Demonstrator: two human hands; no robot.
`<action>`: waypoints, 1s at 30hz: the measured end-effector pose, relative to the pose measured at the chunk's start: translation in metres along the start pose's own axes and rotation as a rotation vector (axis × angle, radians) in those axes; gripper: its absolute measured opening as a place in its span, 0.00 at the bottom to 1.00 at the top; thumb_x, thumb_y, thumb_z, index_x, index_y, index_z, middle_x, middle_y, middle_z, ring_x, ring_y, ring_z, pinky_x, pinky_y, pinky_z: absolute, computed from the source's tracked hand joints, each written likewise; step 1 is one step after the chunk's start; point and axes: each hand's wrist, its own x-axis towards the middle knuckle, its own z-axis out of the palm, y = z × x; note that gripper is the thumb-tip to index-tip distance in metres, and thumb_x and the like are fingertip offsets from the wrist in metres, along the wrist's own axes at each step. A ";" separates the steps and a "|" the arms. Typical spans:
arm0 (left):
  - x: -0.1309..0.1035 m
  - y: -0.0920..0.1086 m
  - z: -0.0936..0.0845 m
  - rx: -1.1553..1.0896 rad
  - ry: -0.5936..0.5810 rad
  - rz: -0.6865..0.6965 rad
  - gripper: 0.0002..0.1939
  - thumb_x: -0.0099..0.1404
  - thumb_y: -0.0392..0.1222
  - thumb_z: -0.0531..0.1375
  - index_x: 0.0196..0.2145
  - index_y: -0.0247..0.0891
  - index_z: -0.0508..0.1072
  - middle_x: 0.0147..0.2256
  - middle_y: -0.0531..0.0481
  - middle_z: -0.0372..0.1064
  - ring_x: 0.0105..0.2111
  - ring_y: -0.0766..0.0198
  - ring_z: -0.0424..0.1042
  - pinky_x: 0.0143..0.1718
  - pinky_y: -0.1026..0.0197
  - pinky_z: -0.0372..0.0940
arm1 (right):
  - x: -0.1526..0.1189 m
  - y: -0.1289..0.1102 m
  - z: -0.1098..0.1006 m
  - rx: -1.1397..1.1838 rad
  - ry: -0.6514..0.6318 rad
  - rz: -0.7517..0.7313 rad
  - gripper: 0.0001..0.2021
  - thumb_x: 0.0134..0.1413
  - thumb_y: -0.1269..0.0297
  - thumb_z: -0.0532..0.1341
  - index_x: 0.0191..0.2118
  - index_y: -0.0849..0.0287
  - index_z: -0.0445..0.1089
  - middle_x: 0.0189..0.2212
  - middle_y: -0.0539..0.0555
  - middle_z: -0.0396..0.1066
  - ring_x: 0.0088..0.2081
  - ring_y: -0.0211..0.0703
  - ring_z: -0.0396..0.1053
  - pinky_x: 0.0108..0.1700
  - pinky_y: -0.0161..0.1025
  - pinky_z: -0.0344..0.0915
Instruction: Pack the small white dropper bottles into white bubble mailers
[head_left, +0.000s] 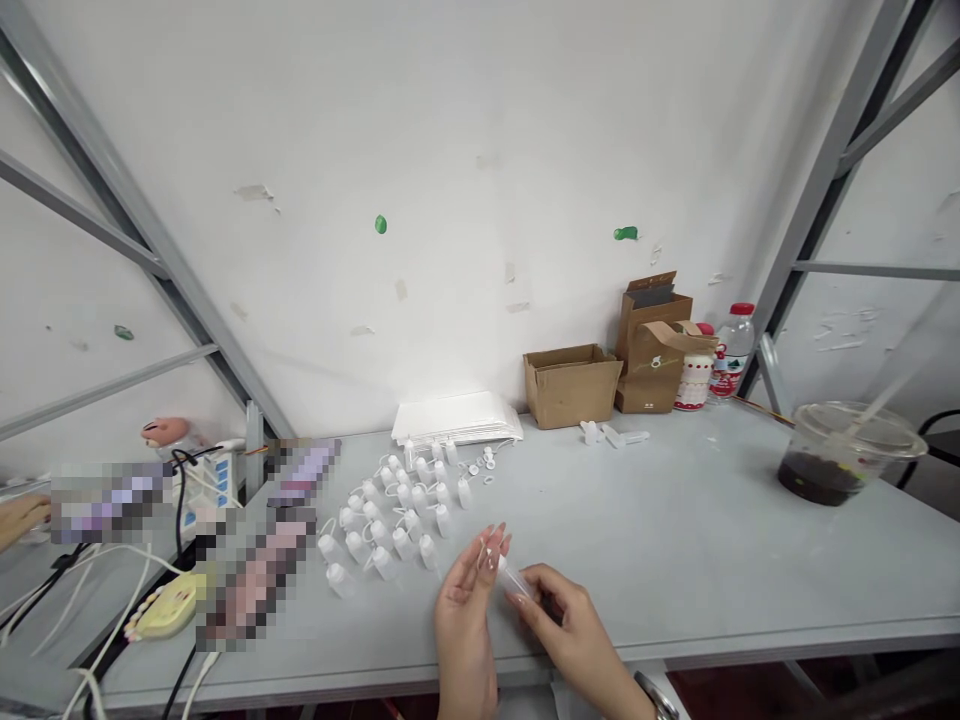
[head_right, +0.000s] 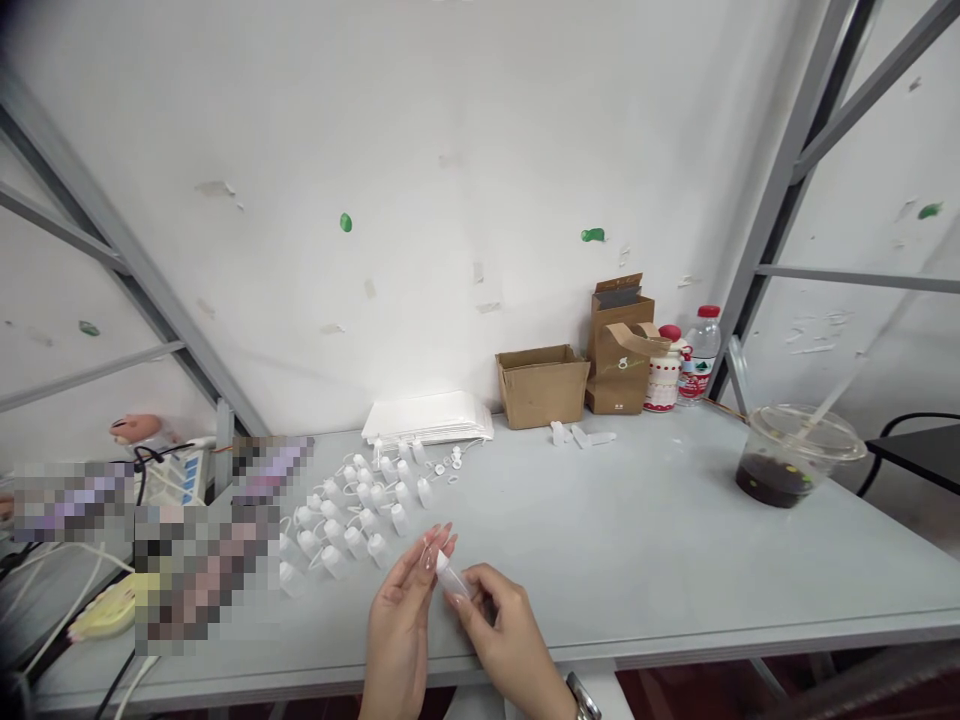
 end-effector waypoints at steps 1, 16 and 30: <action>0.000 0.002 0.000 0.004 0.005 0.007 0.21 0.45 0.45 0.68 0.38 0.36 0.75 0.43 0.44 0.73 0.47 0.56 0.69 0.50 0.56 0.62 | 0.000 0.000 0.000 0.006 0.001 0.000 0.14 0.54 0.53 0.54 0.31 0.61 0.66 0.22 0.48 0.62 0.25 0.36 0.58 0.28 0.32 0.55; 0.008 0.004 -0.009 0.222 -0.005 0.071 0.16 0.49 0.49 0.64 0.32 0.34 0.77 0.38 0.41 0.76 0.45 0.52 0.70 0.50 0.54 0.62 | 0.000 -0.001 -0.001 0.006 0.007 0.012 0.16 0.54 0.51 0.54 0.30 0.61 0.67 0.21 0.48 0.64 0.25 0.36 0.60 0.28 0.32 0.56; -0.009 -0.001 -0.007 0.460 0.017 0.277 0.16 0.54 0.50 0.60 0.36 0.38 0.77 0.44 0.45 0.73 0.48 0.54 0.67 0.50 0.58 0.62 | -0.001 0.001 0.000 0.107 0.013 0.017 0.17 0.52 0.50 0.56 0.30 0.61 0.67 0.22 0.50 0.66 0.25 0.36 0.60 0.28 0.33 0.58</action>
